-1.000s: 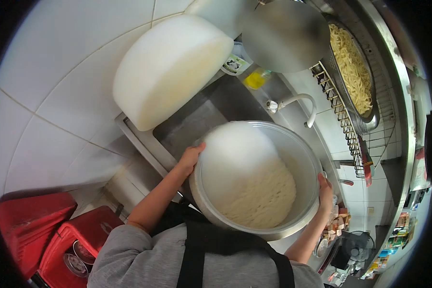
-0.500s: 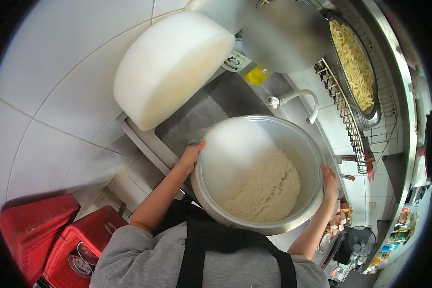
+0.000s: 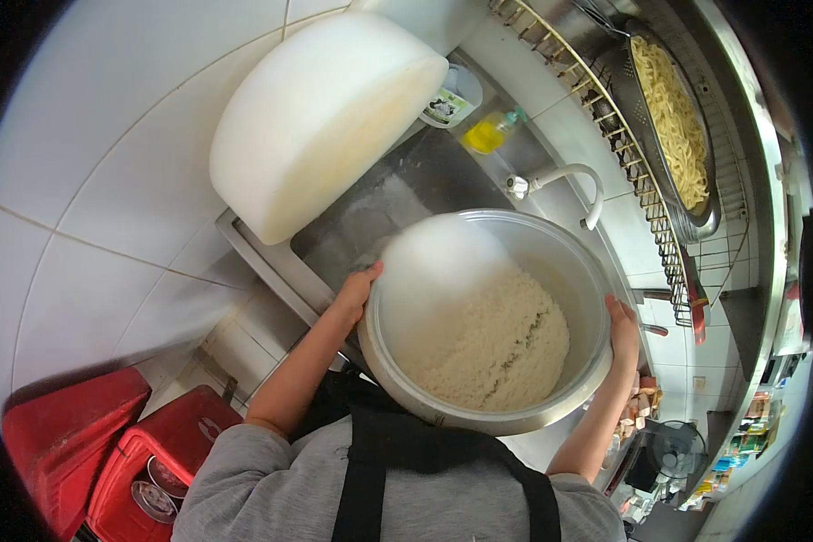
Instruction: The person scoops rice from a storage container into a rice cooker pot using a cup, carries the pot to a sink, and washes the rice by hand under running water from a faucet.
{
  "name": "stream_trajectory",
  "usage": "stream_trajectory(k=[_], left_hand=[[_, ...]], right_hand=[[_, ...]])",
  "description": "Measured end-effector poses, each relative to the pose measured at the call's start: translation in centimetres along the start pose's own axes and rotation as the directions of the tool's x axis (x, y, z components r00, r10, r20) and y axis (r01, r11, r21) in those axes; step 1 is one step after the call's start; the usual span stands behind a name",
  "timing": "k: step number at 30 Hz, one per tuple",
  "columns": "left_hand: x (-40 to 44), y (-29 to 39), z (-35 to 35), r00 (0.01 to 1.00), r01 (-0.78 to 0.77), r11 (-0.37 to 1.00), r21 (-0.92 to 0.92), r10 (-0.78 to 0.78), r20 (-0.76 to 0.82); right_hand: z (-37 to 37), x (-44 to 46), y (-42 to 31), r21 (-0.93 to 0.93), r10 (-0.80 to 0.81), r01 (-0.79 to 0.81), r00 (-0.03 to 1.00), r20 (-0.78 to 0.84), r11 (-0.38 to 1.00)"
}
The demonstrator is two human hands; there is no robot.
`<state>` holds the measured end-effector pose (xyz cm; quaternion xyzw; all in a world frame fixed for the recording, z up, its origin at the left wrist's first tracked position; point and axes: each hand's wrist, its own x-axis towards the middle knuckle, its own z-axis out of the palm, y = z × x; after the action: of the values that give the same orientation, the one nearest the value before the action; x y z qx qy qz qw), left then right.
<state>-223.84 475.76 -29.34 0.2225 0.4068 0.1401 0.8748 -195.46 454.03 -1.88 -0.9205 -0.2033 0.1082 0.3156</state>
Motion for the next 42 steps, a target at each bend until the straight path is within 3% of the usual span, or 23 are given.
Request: stream_trajectory(k=[2,14,17,20,26,35,42], left_hand=[[-0.3,0.3,0.2,1.0,0.006,1.0,-0.001,-0.006,-0.004],[0.0,0.3,-0.2,0.999,0.052,0.999,-0.017,-0.051,0.005],[0.7,-0.1,-0.8,0.998,0.067,0.997,-0.041,-0.066,0.016],[0.3,-0.1,-0.9,0.998,0.056,0.997,-0.044,-0.056,0.015],[1.0,-0.6,-1.7,0.998,0.047,0.998,-0.037,-0.045,0.037],[0.7,-0.2,-1.8,0.997,0.074,0.996,-0.043,-0.074,0.008],[1.7,-1.3,-2.7,0.996,0.076,0.993,-0.09,-0.073,0.043]], right_hand=[[-0.2,1.0,1.3,0.102,0.013,-0.018,0.999,0.048,0.995],[-0.1,1.7,0.4,-0.017,0.017,-0.015,0.997,0.081,1.0],[-0.2,3.6,2.9,-0.031,-0.019,0.019,1.0,0.023,0.999],[0.7,1.4,-1.0,0.004,-0.052,0.052,0.996,0.066,0.999],[1.2,1.7,-1.3,-0.003,-0.115,0.116,0.992,0.042,0.993],[1.7,1.6,-3.2,-0.085,-0.069,0.074,0.996,0.054,0.994],[2.0,2.3,-3.0,0.007,-0.046,0.045,0.995,0.093,0.999]])
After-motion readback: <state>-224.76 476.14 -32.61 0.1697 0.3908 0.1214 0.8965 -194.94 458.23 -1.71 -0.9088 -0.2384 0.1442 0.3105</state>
